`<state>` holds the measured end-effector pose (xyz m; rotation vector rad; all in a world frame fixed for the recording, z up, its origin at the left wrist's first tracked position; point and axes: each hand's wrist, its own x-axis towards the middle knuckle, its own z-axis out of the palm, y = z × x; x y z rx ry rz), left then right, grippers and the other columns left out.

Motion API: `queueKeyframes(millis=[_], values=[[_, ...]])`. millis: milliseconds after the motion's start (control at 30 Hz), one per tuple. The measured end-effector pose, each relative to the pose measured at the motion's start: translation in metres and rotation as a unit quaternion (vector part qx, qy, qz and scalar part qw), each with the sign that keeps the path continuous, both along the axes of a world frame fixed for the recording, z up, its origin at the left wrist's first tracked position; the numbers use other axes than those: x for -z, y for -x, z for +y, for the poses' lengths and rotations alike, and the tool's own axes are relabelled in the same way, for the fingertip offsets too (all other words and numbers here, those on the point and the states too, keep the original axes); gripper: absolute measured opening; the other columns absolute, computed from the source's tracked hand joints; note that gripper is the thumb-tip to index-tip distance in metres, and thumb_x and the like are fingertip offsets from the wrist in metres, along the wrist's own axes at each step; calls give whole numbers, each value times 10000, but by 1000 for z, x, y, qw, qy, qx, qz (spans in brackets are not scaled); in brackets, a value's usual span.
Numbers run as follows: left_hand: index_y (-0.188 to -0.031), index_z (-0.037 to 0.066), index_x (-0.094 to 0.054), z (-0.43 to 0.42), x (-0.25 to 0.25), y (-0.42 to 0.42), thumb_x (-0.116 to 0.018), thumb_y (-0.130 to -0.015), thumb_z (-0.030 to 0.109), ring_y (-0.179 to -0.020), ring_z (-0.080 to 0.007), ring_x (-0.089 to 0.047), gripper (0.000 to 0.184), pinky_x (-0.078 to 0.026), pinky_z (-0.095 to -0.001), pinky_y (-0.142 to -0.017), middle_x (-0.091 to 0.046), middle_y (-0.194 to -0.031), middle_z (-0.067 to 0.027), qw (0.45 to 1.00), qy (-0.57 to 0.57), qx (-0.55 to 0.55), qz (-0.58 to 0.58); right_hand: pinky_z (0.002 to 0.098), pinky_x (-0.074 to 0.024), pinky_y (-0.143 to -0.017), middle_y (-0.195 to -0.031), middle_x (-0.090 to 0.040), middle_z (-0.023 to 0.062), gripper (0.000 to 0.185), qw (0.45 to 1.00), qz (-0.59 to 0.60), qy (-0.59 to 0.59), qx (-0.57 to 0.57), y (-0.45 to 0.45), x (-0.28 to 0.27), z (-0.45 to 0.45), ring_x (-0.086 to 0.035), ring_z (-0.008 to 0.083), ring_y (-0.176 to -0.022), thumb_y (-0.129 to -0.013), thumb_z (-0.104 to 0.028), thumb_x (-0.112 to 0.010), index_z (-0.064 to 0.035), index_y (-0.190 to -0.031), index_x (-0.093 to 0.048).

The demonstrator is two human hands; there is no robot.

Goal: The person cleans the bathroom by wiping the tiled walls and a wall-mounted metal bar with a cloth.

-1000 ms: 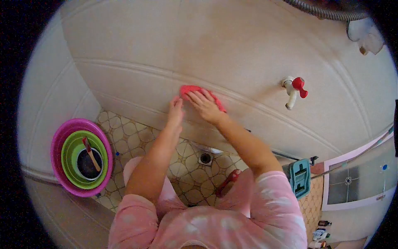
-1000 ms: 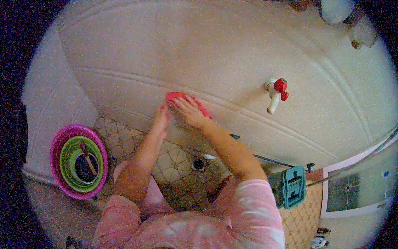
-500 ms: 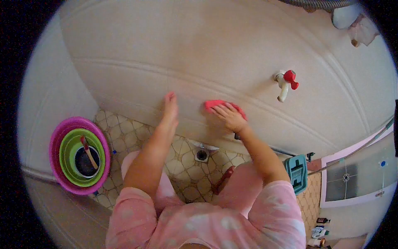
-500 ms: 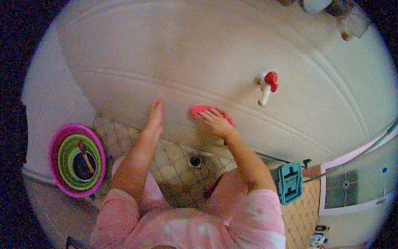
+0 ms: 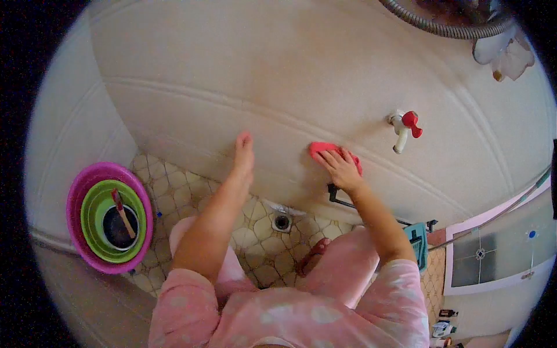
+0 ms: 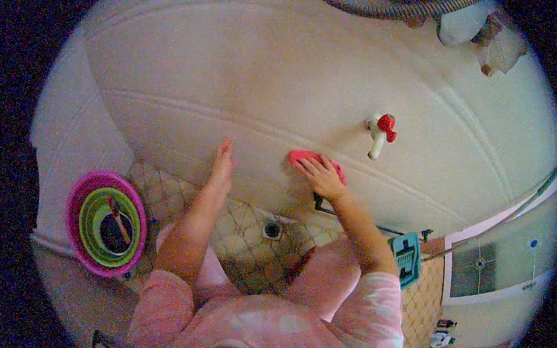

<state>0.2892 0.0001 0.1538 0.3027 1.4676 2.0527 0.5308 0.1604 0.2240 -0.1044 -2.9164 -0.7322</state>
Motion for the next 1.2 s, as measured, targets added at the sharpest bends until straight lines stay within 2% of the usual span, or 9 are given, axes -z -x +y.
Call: queueKeyframes(millis=[67, 200, 367, 567, 833, 933, 1033, 1100, 1200], values=[[-1297, 124, -368, -1, -4, 0, -434, -920, 354, -1201, -191, -340, 446, -259, -359, -996, -393, -1308, -45, 1000, 2, 7, -7, 468, -248, -1011, -1300, -437, 70, 619, 993, 93, -59, -36, 38, 6, -6, -430, 226, -1169, -728, -130, -448, -135, -1343, -373], [-1290, 132, -370, -13, -24, -10, -424, -927, 327, -1171, -181, -353, 416, -269, -327, -980, -391, -1300, -42, 1000, 12, 11, -22, 475, -224, -1024, -1314, -427, 79, 612, 972, 199, 34, -120, 126, 6, -32, -415, 242, -1183, -743, -120, -445, -103, -1348, -350], [-1272, 148, -367, -1, -3, -1, -430, -915, 343, -1120, -173, -365, 411, -280, -341, -946, -400, -1268, -30, 998, -27, -8, -60, 461, -213, -1047, -1314, -428, 78, 581, 960, 239, 28, -142, 195, -2, -64, -410, 228, -1195, -762, -147, -454, -102, -1334, -364], [-1257, 149, -373, 15, 10, 5, -435, -911, 358, -1126, -180, -364, 410, -273, -364, -956, -405, -1261, -37, 998, -7, 2, -63, 442, -226, -1049, -1309, -433, 70, 585, 979, 173, 32, -105, 126, -39, -45, -419, 224, -1192, -745, -110, -469, -120, -1324, -385], [-1281, 136, -366, 30, 19, -18, -457, -904, 372, -1188, -204, -340, 455, -268, -387, -982, -386, -1307, -54, 999, -12, 23, -18, 476, -222, -1037, -1258, -472, 65, 438, 954, 270, -21, 128, -47, -28, 18, -448, 233, -1166, -761, -144, -507, -140, -1199, -504], [-1292, 132, -354, 24, 9, -23, -473, -895, 375, -1148, -225, -366, 480, -293, -404, -973, -387, -1306, -57, 1000, -11, 26, -14, 521, -239, -1014, -1254, -448, 133, 456, 937, 295, -53, 179, -97, -30, 26, -418, 312, -1178, -755, -126, -530, -87, -1205, -467], [-1271, 136, -373, 20, 5, -26, -471, -895, 379, -1129, -221, -378, 458, -297, -395, -969, -394, -1291, -55, 1000, -6, 21, -6, 560, -237, -997, -1264, -399, 228, 462, 931, 322, -46, 164, -100, -25, 34, -379, 409, -1175, -810, -167, -535, -25, -1232, -412], [-1252, 142, -389, 20, 4, -25, -469, -896, 380, -1102, -214, -391, 436, -302, -387, -961, -407, -1263, -52, 1000, -13, 19, 7, 567, -245, -989, -1253, -399, 240, 453, 921, 358, -34, 149, -77, -27, 30, -381, 418, -1163, -811, -166, -541, -16, -1219, -417], [-1243, 128, -402, 22, 12, -18, -448, -912, 349, -1191, -182, -339, 400, -254, -367, -986, -397, -1293, -43, 999, -7, 34, -27, 548, -258, -989, -1233, -412, 228, 444, 915, 379, -9, 140, -31, -24, 31, -395, 409, -1140, -810, -169, -549, -5, -1203, -424]])
